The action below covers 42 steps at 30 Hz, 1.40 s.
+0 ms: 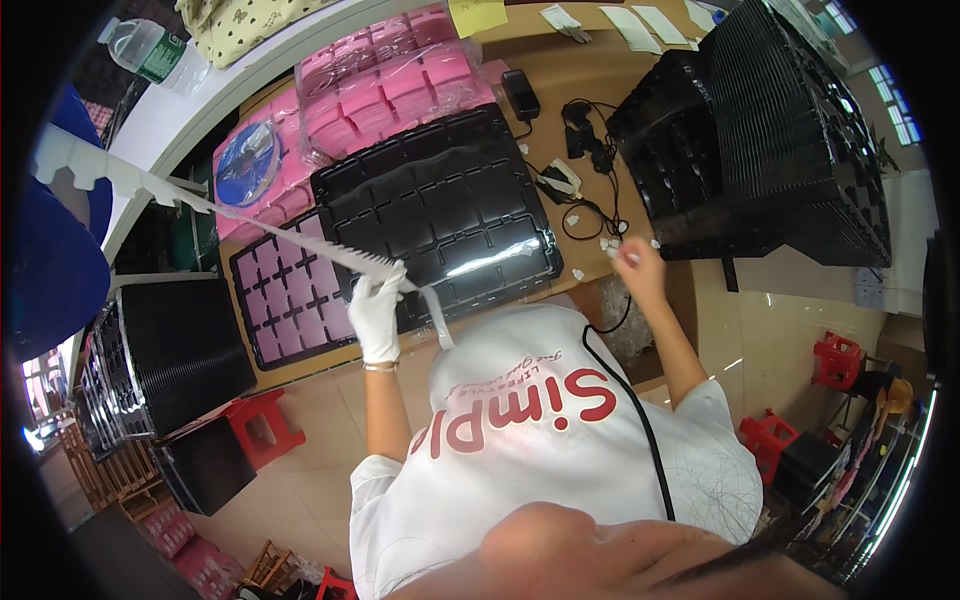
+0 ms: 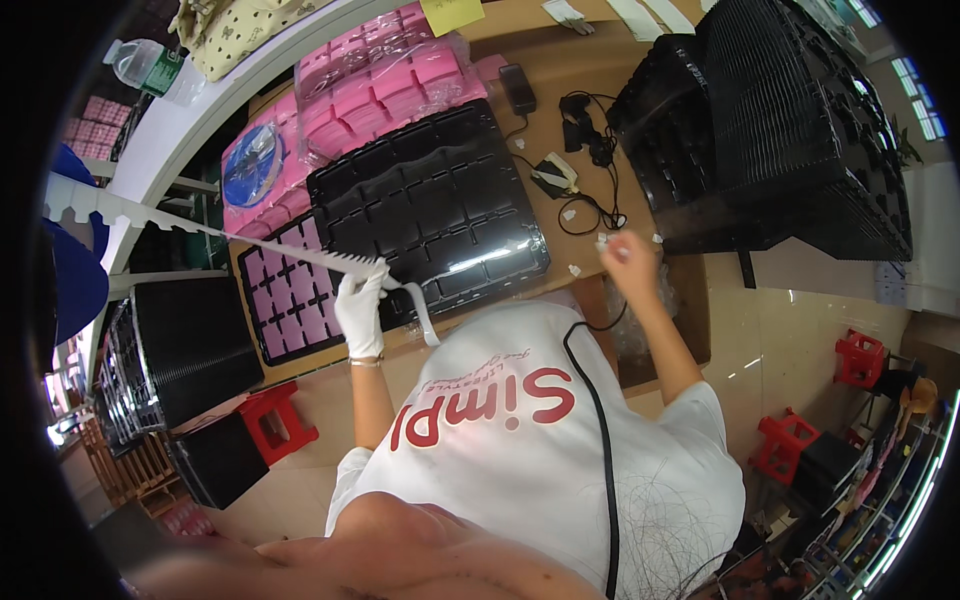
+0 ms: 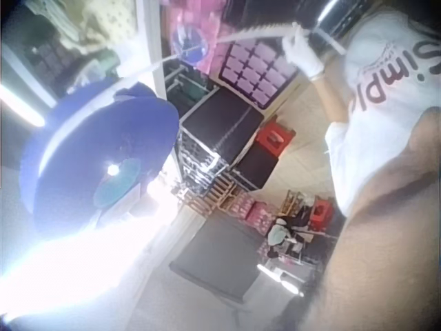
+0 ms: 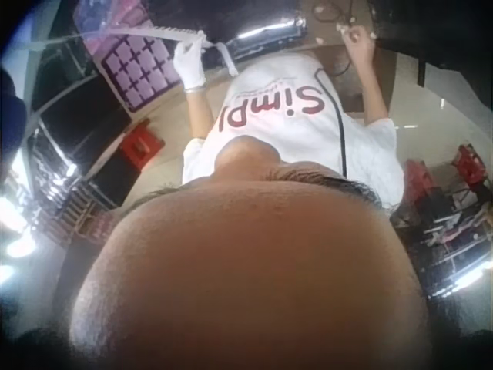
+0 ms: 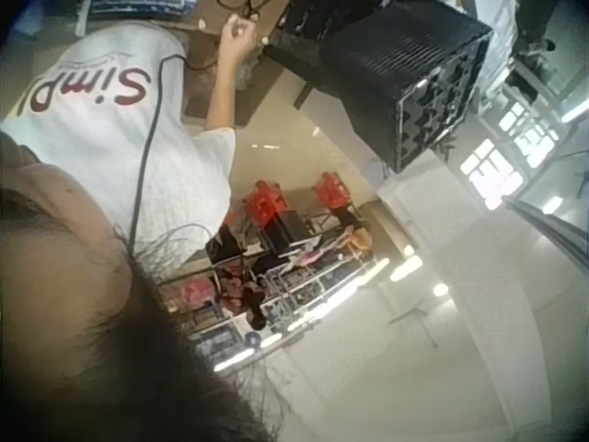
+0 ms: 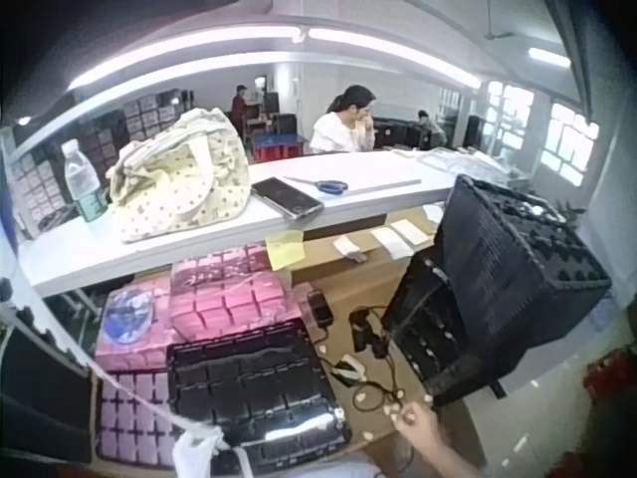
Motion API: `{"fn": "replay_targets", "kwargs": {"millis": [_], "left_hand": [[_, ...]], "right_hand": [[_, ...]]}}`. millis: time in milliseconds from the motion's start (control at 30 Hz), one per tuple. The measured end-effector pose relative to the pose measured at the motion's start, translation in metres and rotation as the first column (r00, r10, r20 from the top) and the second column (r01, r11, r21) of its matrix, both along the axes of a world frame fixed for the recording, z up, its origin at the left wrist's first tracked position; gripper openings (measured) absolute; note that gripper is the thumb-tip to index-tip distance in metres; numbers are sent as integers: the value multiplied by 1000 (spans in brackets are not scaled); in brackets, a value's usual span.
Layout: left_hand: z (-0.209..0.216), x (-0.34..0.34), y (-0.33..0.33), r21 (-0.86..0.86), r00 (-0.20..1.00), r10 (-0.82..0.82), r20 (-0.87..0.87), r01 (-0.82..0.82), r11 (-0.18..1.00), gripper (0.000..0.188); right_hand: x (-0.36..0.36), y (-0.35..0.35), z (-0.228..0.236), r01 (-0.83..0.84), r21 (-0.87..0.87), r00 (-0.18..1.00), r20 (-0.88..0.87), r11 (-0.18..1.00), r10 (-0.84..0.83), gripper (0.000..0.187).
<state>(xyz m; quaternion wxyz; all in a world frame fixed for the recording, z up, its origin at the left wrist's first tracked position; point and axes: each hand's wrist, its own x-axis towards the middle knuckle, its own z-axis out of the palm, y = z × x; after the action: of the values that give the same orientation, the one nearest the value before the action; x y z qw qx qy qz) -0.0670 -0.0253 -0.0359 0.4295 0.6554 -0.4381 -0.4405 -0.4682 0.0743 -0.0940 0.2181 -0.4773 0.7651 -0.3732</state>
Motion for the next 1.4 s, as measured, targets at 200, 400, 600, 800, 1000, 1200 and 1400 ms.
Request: {"fn": "replay_targets", "kwargs": {"millis": [200, 400, 600, 800, 1000, 1200, 1400], "left_hand": [[-23, 66, 43, -76, 943, 11, 333, 16, 997, 15], [-46, 133, 110, 96, 946, 36, 323, -70, 993, 14], [-84, 157, 145, 244, 889, 25, 456, -152, 958, 23], [-167, 189, 181, 335, 822, -178, 541, -16, 942, 27], [-118, 147, 171, 380, 869, -263, 418, 96, 920, 27], [-88, 146, 154, 648, 943, -263, -204, 332, 686, 38], [-13, 162, 52, 858, -121, -850, 513, 23, 514, 43]], "right_hand": [[-85, 117, -93, 401, 597, 662, -713, 695, 231, 42], [-55, 3, -1, -41, 770, 796, -360, 637, 487, 26], [47, -188, 83, -745, -142, 667, -176, 652, 724, 14], [136, -385, 43, -738, -435, 675, -478, 516, 562, 12], [168, -439, 22, -814, -291, 517, -757, 502, 399, 9], [152, -477, 33, -888, 84, 393, -371, 452, 841, 18], [158, -486, 39, -751, -2, 643, -231, 660, 731, 18]]}}
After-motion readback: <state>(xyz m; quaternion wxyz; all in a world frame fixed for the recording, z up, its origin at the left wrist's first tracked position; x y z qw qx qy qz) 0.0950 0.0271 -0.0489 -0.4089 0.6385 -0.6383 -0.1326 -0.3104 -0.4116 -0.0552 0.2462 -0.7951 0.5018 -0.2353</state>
